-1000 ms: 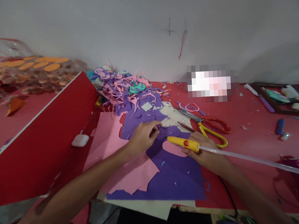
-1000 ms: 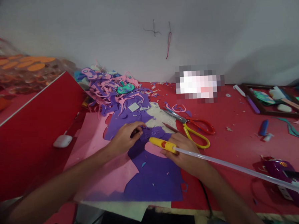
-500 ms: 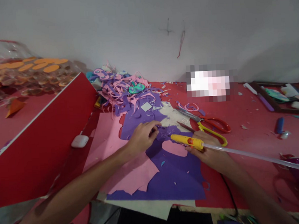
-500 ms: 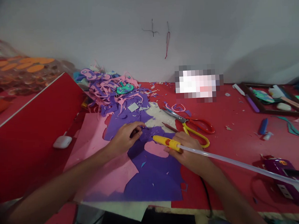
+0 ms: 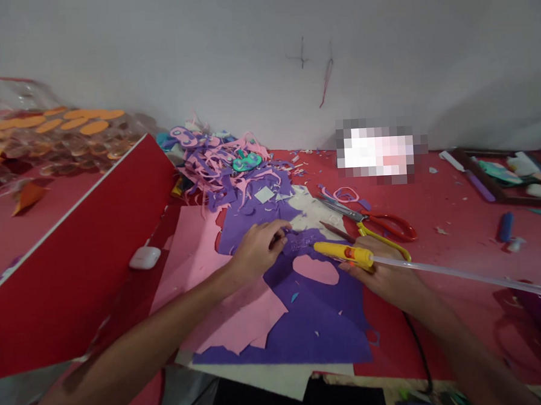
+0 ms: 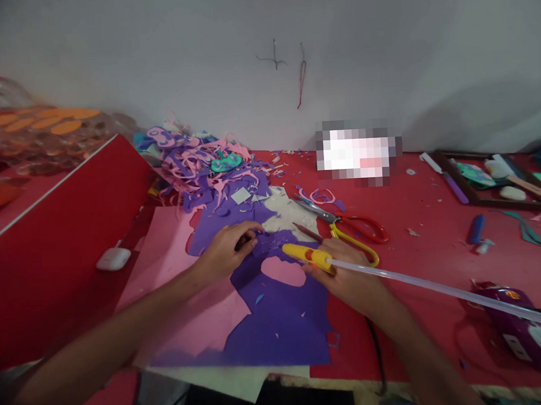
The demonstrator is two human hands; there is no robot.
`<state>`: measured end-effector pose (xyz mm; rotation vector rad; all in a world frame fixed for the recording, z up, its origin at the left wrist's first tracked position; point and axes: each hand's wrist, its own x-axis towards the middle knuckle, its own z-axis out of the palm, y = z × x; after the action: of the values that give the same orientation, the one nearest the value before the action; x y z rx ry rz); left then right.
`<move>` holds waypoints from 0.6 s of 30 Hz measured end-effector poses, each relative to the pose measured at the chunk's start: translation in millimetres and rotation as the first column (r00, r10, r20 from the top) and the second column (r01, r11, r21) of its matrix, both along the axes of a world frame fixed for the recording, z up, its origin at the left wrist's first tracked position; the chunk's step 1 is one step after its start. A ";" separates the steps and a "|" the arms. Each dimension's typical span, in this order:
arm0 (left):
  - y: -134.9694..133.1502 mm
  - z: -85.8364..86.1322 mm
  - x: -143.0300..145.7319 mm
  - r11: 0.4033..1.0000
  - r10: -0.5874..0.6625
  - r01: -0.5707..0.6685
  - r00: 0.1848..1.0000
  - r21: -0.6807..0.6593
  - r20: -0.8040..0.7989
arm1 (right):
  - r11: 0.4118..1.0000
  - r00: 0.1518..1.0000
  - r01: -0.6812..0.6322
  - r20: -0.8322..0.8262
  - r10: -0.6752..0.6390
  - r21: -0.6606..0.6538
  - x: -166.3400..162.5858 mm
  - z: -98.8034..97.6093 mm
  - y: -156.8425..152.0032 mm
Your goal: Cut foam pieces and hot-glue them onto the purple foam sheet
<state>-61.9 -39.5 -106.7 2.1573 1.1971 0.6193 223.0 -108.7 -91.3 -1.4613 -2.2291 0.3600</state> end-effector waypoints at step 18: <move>-0.6 0.0 0.3 1.000 -0.001 0.001 1.000 -0.009 -0.003 | 0.998 0.997 0.055 0.057 -0.056 0.030 20.8 -13.9 2.4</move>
<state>-61.7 -40.1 -106.7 2.1519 1.1984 0.6093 243.7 -106.3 -105.2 -1.5337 -2.2245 0.2705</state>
